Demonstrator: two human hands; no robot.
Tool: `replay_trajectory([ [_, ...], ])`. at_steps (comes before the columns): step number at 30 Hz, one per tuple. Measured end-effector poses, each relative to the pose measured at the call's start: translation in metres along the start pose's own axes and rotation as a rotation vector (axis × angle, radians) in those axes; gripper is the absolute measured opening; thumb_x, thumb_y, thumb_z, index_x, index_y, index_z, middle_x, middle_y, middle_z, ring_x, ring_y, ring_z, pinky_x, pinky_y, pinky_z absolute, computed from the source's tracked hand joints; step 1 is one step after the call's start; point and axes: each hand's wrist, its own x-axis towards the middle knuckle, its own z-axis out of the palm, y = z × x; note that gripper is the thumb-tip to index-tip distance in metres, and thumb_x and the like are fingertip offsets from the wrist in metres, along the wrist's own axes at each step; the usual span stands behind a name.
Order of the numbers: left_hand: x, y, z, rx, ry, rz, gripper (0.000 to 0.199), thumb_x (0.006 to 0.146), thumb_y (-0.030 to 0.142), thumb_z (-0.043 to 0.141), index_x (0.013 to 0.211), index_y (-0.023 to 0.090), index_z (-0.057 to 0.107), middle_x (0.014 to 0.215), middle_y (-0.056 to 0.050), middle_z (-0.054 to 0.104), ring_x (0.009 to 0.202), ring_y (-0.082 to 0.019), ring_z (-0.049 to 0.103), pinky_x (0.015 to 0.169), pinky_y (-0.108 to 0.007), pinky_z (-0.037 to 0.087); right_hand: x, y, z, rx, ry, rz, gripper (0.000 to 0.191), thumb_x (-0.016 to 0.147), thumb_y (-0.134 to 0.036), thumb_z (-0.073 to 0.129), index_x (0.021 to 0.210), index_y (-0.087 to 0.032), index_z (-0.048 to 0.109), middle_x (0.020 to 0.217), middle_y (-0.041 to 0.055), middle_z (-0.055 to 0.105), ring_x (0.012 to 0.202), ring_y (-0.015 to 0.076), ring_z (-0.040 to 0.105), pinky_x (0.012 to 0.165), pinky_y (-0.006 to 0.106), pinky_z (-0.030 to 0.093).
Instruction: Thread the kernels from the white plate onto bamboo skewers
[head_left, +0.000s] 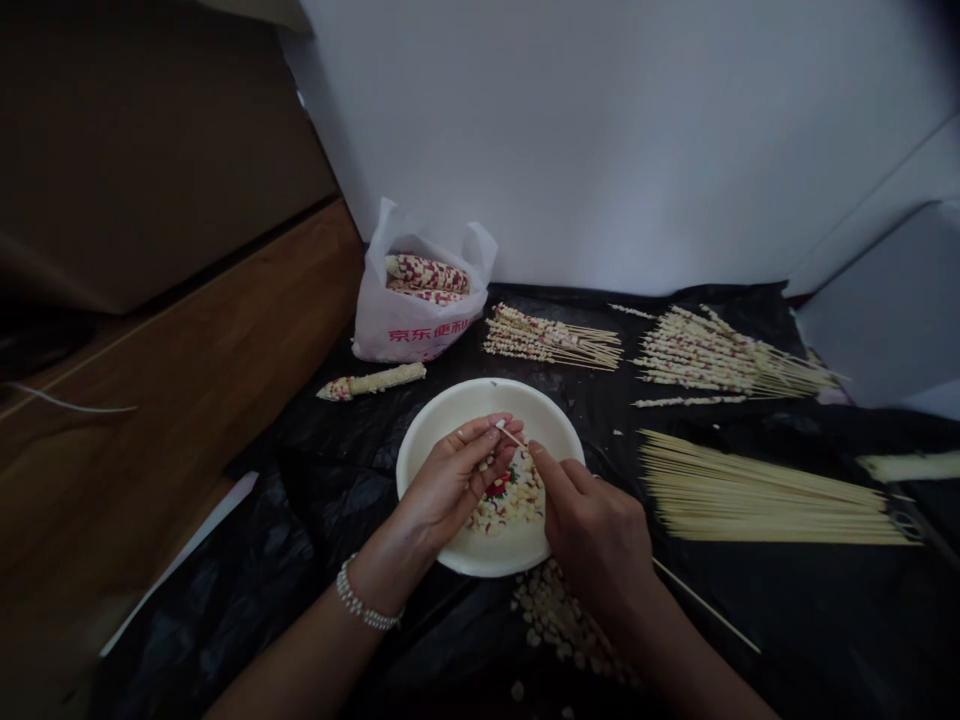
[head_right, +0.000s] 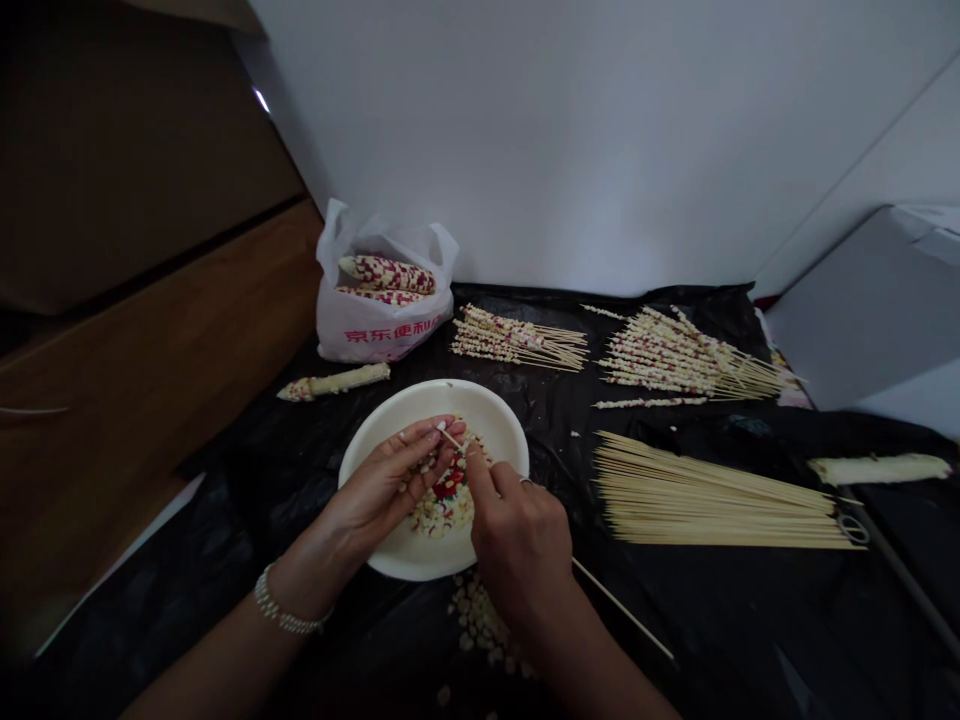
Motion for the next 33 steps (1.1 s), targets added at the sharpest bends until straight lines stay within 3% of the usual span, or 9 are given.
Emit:
replay_trajectory([
  [9,-0.0020,0.0025,0.0041,-0.041,0.035,0.004,0.019,0.078,0.010,0.067,0.096,0.010,0.072,0.096,-0.010,0.072,0.081,-0.011,0.067,0.080,-0.021,0.054,-0.0001,0.0000,-0.0001,-0.006,-0.017,0.006,0.039,0.085,-0.008,0.044,0.119,-0.015,0.063,0.068,0.0003,0.063,0.052,0.0113,0.056,0.052,0.027,0.032],
  [19,-0.0044,0.0060,0.0067,-0.044,0.172,-0.028,0.016,0.070,0.011,0.074,0.085,0.016,0.073,0.091,-0.003,0.072,0.079,-0.008,0.065,0.078,-0.017,0.053,-0.0014,0.0001,0.0003,0.009,0.007,0.003,0.038,0.087,-0.009,0.043,0.118,-0.015,0.063,0.068,0.0003,0.063,0.052,0.0114,0.055,0.052,0.027,0.032],
  [24,-0.0043,0.0066,0.0084,-0.018,0.189,-0.032,0.021,0.068,0.008,0.075,0.088,0.014,0.073,0.088,-0.003,0.071,0.074,-0.008,0.063,0.073,-0.016,0.052,-0.0013,-0.0011,0.0012,0.022,0.023,-0.002,0.037,0.088,-0.009,0.042,0.118,-0.014,0.063,0.068,-0.0001,0.063,0.051,0.0114,0.056,0.051,0.027,0.032],
  [33,-0.0020,0.0046,0.0081,-0.157,0.180,-0.104,0.016,0.068,0.004,0.073,0.079,0.015,0.071,0.081,-0.001,0.071,0.070,-0.008,0.064,0.069,-0.016,0.053,-0.0014,-0.0003,0.0022,0.016,0.012,-0.004,0.038,0.087,-0.008,0.043,0.119,-0.014,0.063,0.068,-0.0003,0.063,0.050,0.0124,0.056,0.050,0.028,0.031],
])
